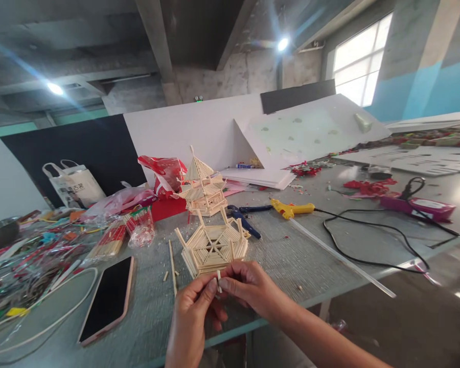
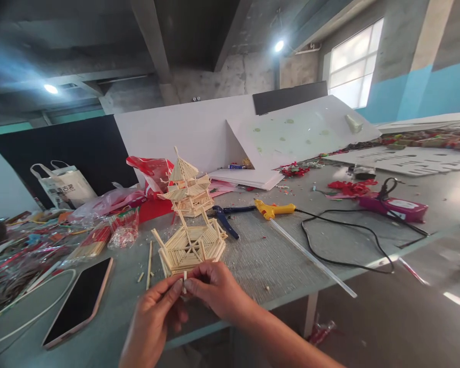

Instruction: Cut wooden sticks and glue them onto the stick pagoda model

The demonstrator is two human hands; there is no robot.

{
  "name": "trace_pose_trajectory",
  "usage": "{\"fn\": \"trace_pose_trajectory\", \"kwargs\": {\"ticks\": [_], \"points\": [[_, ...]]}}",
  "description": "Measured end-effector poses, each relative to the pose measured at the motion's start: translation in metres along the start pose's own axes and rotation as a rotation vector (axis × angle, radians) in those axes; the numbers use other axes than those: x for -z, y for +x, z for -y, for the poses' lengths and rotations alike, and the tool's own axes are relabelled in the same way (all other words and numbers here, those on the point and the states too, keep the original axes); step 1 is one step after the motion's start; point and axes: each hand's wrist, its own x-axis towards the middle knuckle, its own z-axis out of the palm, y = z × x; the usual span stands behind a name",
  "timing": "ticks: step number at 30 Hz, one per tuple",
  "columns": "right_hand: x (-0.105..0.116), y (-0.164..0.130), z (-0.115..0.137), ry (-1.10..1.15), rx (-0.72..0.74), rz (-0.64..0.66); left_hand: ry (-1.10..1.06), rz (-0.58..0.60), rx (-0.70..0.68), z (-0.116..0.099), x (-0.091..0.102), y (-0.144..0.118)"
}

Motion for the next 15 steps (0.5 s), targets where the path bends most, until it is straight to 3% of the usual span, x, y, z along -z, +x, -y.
{"fn": "trace_pose_trajectory", "kwargs": {"ticks": [15], "points": [[-0.0008,-0.0017,0.0066,0.033,-0.052,0.007,0.020,0.018,0.031,-0.0003,0.0017,-0.0008]]}}
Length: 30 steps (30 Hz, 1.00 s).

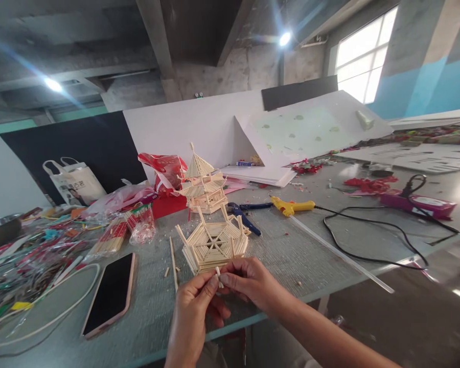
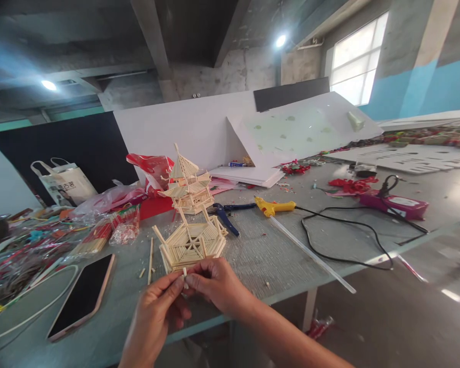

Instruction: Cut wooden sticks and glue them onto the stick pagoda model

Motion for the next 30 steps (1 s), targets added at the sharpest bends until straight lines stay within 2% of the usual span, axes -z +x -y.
{"fn": "trace_pose_trajectory", "kwargs": {"ticks": [30], "points": [[-0.0020,0.0016,0.0048,-0.038,-0.059,-0.053,-0.019,0.044,-0.022,-0.0033,-0.0024,0.0001]]}}
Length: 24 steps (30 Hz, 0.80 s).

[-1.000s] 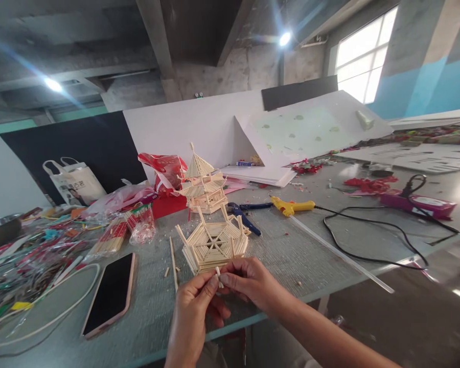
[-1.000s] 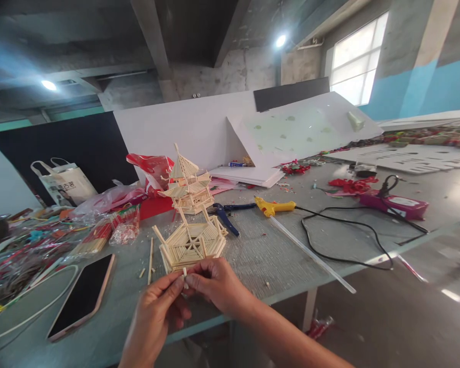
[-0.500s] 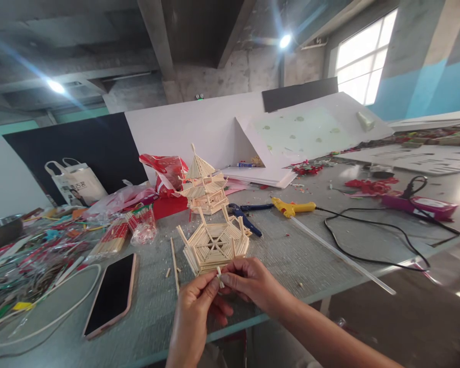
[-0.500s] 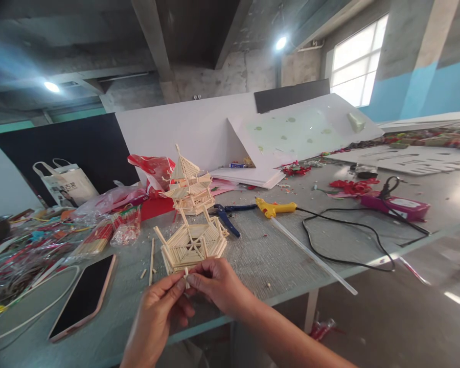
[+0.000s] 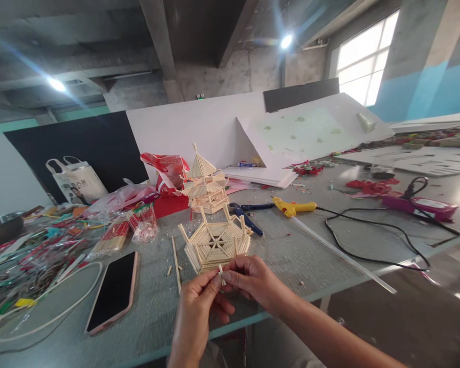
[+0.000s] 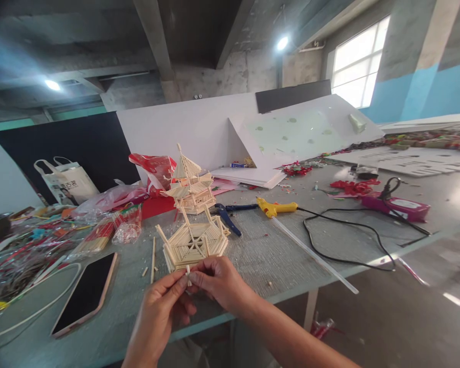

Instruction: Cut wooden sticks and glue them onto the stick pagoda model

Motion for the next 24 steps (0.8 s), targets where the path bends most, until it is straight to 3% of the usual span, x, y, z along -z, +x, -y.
{"fn": "trace_pose_trajectory", "kwargs": {"ticks": [8,20,24], "points": [[0.0010,0.0022,-0.0018,0.018,-0.067,0.018,0.002,-0.048,-0.011,-0.0036,-0.0044,-0.0028],[0.0018,-0.0005,0.0057,0.083,-0.102,0.103,-0.008,-0.047,0.024,-0.0069,-0.0060,-0.0046],[0.0006,0.0008,0.0047,0.083,-0.127,0.073,-0.039,-0.014,0.040,-0.0092,-0.0060,-0.0036]]}}
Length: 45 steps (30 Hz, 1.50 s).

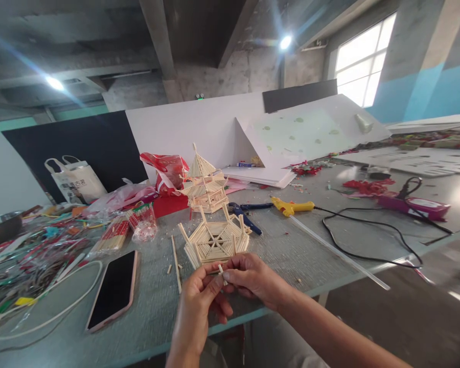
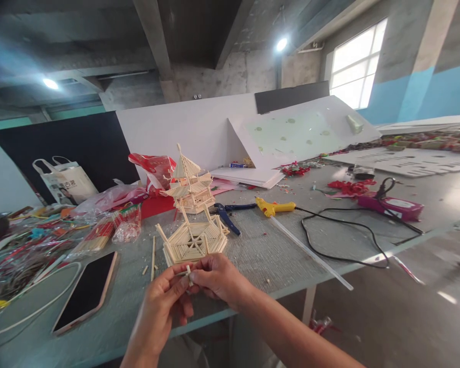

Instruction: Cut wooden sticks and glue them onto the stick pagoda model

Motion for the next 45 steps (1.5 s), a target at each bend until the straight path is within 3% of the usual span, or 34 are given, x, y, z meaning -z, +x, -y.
{"fn": "trace_pose_trajectory", "kwargs": {"ticks": [6,16,21,30,38,42,45], "points": [[-0.001,-0.002,0.001,0.044,0.005,-0.026,0.001,-0.007,0.014,-0.003,-0.006,-0.003],[-0.001,-0.002,-0.002,0.065,0.049,-0.050,-0.041,-0.173,0.004,0.008,-0.016,-0.019],[-0.001,0.001,-0.011,0.019,0.173,-0.075,-0.031,-0.195,-0.005,0.014,-0.019,-0.018],[0.001,-0.005,-0.004,-0.099,0.214,-0.009,-0.026,-0.175,0.000,0.016,-0.018,-0.019],[0.006,-0.010,-0.001,0.125,0.062,0.141,0.053,-0.107,0.005,0.007,-0.010,-0.023],[0.006,-0.007,-0.002,0.091,0.035,0.150,0.201,-0.057,0.042,0.002,-0.006,-0.022],[0.006,-0.005,-0.004,0.100,0.053,0.131,0.189,-0.041,0.058,0.000,-0.006,-0.022]]}}
